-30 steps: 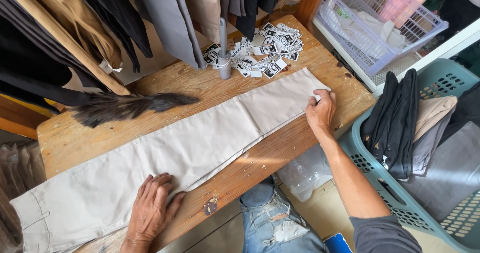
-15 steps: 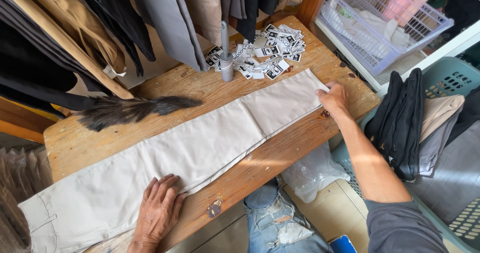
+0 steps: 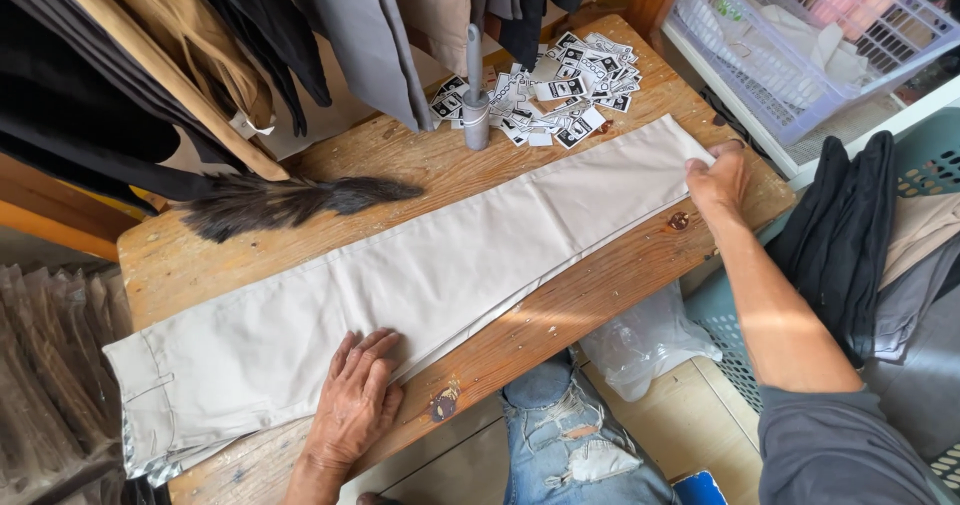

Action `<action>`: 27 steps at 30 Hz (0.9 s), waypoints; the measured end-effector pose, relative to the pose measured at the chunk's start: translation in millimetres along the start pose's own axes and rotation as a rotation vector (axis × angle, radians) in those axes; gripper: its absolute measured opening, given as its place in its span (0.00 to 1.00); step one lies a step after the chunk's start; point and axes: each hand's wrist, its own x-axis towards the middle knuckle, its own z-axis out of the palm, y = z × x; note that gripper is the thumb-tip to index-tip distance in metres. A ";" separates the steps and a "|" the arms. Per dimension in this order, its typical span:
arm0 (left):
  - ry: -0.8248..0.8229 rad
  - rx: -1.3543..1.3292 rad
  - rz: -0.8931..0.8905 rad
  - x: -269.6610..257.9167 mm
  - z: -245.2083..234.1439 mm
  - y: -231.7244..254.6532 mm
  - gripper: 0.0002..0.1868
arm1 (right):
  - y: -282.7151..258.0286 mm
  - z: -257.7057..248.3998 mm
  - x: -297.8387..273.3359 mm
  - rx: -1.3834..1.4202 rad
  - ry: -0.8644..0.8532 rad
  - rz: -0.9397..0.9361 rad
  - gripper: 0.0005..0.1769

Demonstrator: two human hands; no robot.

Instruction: Smoothing, cleaning with a lint roller, and folding a pair of pants on a low wooden table.

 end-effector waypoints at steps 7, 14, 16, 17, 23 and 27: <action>0.023 -0.043 0.027 0.7 -4.7 0.7 0.15 | -86.3 12.7 -80.2 -0.248 0.162 -0.477 0.26; 0.019 0.027 0.170 0.4 -14.8 4.1 0.06 | -125.9 69.5 -154.1 -0.280 -0.430 -0.536 0.41; 0.002 0.021 0.179 -6.5 -10.9 1.5 0.07 | -126.5 68.7 -155.9 -0.299 -0.443 -0.528 0.43; 0.012 -0.063 0.089 -9.0 -7.2 -1.2 0.13 | -125.5 67.1 -157.0 -0.317 -0.443 -0.535 0.41; -0.195 -0.080 -0.380 8.2 -41.7 -16.7 0.35 | -131.5 57.9 -159.2 -0.366 -0.474 -0.537 0.41; -0.484 0.065 -0.722 20.0 -65.7 -9.3 0.49 | -130.4 51.5 -153.0 -0.395 -0.522 -0.490 0.43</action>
